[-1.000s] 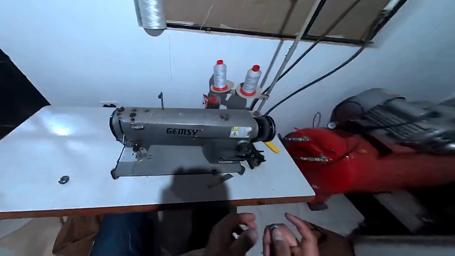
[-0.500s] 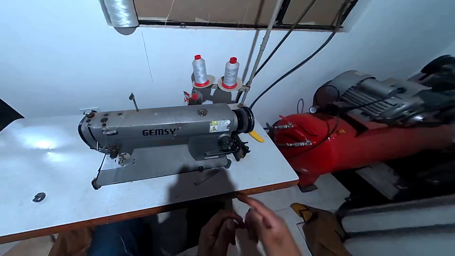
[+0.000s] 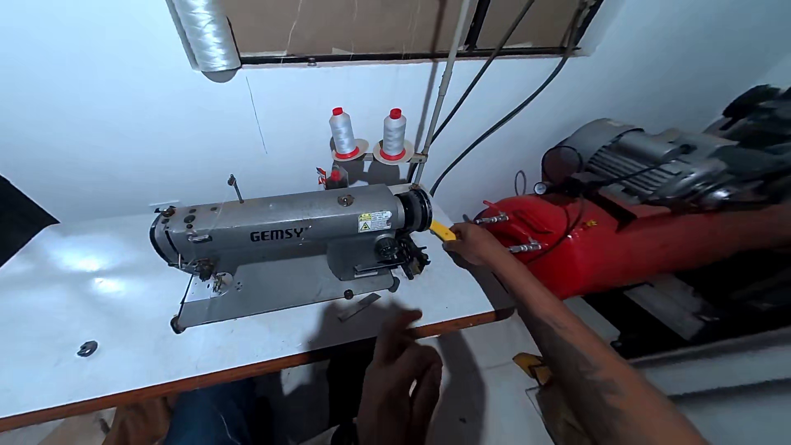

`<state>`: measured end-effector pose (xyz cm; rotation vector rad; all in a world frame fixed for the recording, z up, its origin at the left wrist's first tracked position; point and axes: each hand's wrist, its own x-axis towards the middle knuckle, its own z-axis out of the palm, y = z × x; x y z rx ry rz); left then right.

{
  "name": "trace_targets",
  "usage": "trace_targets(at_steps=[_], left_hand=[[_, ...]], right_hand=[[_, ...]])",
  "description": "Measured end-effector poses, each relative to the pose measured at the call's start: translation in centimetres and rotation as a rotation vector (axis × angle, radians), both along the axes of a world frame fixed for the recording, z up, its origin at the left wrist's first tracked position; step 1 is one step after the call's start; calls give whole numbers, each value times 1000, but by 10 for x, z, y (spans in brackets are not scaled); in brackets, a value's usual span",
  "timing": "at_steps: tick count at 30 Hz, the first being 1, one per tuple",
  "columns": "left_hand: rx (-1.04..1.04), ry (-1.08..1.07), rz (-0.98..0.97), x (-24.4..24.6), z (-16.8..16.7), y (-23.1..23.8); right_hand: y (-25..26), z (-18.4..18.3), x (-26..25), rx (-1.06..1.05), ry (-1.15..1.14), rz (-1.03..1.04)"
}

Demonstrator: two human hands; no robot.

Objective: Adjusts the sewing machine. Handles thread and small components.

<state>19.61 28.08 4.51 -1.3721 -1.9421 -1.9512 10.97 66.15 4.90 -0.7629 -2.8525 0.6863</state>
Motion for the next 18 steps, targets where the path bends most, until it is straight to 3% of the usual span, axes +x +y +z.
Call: trace_targets(at_steps=[2, 4, 8, 10, 12, 13, 15, 16, 17, 18], left_hand=[[89, 31, -101, -7, 14, 22], [129, 70, -128, -11, 34, 51], [95, 70, -82, -2, 59, 104], [50, 73, -98, 4, 63, 129], [-36, 54, -117, 6, 67, 149], [-84, 43, -112, 6, 69, 156], [-146, 40, -95, 6, 73, 170], [-148, 41, -101, 8, 75, 174], [-141, 37, -117, 13, 76, 174], [-121, 39, -134, 22, 73, 171]], right_hand=[[-15, 7, 57, -94, 159, -59], [-37, 8, 114, -235, 303, 11], [-86, -5, 176, -406, 406, 169], [-110, 27, 179, -420, 361, 139], [-142, 97, 174, -424, 132, 57], [-146, 113, 169, -395, 84, 50], [-120, 100, 159, -299, 117, 45], [-96, 98, 157, -365, 101, 15], [-58, 78, 156, -443, 222, 15], [-9, 32, 159, -511, 486, 33]])
